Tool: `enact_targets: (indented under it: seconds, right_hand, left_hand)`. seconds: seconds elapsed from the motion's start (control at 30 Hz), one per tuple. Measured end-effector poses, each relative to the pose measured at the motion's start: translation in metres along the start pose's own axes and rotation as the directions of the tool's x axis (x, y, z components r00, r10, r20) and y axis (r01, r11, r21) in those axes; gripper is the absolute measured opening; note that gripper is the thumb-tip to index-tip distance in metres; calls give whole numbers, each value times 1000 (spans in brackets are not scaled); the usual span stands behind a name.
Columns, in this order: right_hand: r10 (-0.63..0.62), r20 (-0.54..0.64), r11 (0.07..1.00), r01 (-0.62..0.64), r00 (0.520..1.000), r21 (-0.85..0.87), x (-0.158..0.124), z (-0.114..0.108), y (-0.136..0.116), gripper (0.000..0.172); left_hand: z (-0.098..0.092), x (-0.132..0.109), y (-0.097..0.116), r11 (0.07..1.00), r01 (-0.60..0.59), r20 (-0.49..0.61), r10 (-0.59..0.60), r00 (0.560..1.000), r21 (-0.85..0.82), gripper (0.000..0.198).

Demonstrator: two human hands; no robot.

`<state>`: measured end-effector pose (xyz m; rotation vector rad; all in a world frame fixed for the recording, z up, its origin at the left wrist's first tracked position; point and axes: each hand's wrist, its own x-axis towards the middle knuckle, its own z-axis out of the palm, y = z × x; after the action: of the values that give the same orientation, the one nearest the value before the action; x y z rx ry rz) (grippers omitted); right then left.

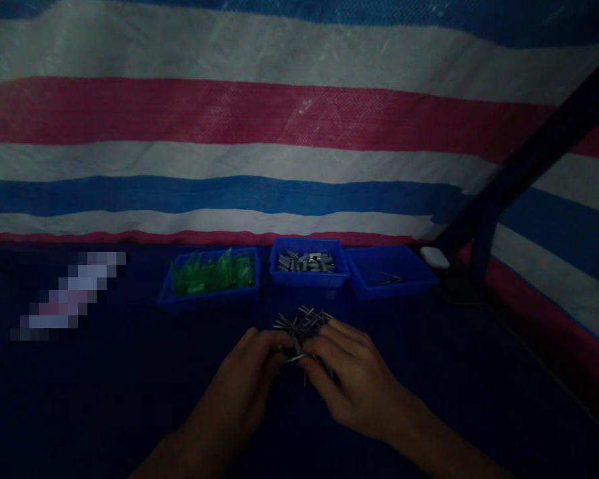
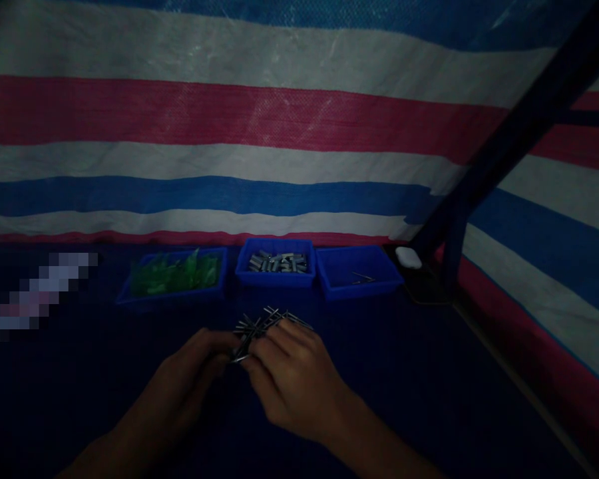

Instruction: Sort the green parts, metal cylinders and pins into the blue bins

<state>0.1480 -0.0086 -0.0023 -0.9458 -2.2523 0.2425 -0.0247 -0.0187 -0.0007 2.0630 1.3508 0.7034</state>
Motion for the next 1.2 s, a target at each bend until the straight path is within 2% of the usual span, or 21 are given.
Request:
enact_targets:
  seconds: [0.1,0.2,0.23,0.27,0.33,0.37,0.4,0.47,0.6,0.67,0.73,0.87,0.93,1.07,1.13,1.2]
  right_hand:
    - [-61,-176,998,56,983,-30,0,-7,-3,18]
    - [-160,-412,970,66,897,-232,-2,-30,8,18]
    - [-176,-458,944,18,872,-328,-3,-39,15,18]
    - [-125,-511,897,-123,850,-424,-3,-48,24,20]
    - [51,-566,735,-415,823,-537,-2,-60,41,29]
    - [172,-545,653,-510,820,-561,-1,-61,46,35]
    - [268,-505,612,-550,820,-568,0,-59,49,40]
    - [381,-391,632,-545,838,-551,1,-46,46,45]
    - [359,-132,828,-380,924,-411,1,-15,19,39]
    - [328,-55,885,-327,943,-333,0,-7,10,35]
    - [318,-31,907,-313,948,-282,-1,-5,8,33]
    - [323,-58,908,-327,945,-262,-1,-11,15,32]
    - [322,-67,907,-328,944,-263,0,-12,17,32]
    - [278,0,947,-274,961,-169,0,-12,15,25]
    - [219,49,973,-214,974,-91,-1,-10,13,17]
    - [139,101,990,-136,985,-37,-3,-10,10,18]
  left_hand:
    - [-8,2,2,1000,-3,51,3,999,7,26]
    - [-25,5,-6,993,-15,155,-4,988,117,29]
    - [-31,6,-11,987,-9,187,-22,982,161,29]
    - [-38,6,-17,979,3,210,-46,977,202,29]
    - [-49,5,-31,968,21,272,-91,958,251,28]
    - [-53,5,-38,966,29,312,-112,944,258,28]
    - [-55,4,-44,964,46,340,-136,931,260,28]
    - [-58,5,-51,967,73,367,-163,916,246,22]
    - [-55,9,-50,969,104,357,-181,916,224,21]
    - [-52,10,-49,966,108,359,-190,914,237,22]
    - [-52,12,-49,954,120,340,-214,916,276,22]
    - [-58,12,-51,861,292,177,-392,903,416,24]
    - [-60,12,-52,837,324,146,-423,895,441,28]
    - [-52,11,-46,897,150,175,-240,955,415,25]
    - [-40,10,-38,929,64,172,-135,976,364,22]
    - [-26,7,-28,966,30,173,-76,982,256,17]
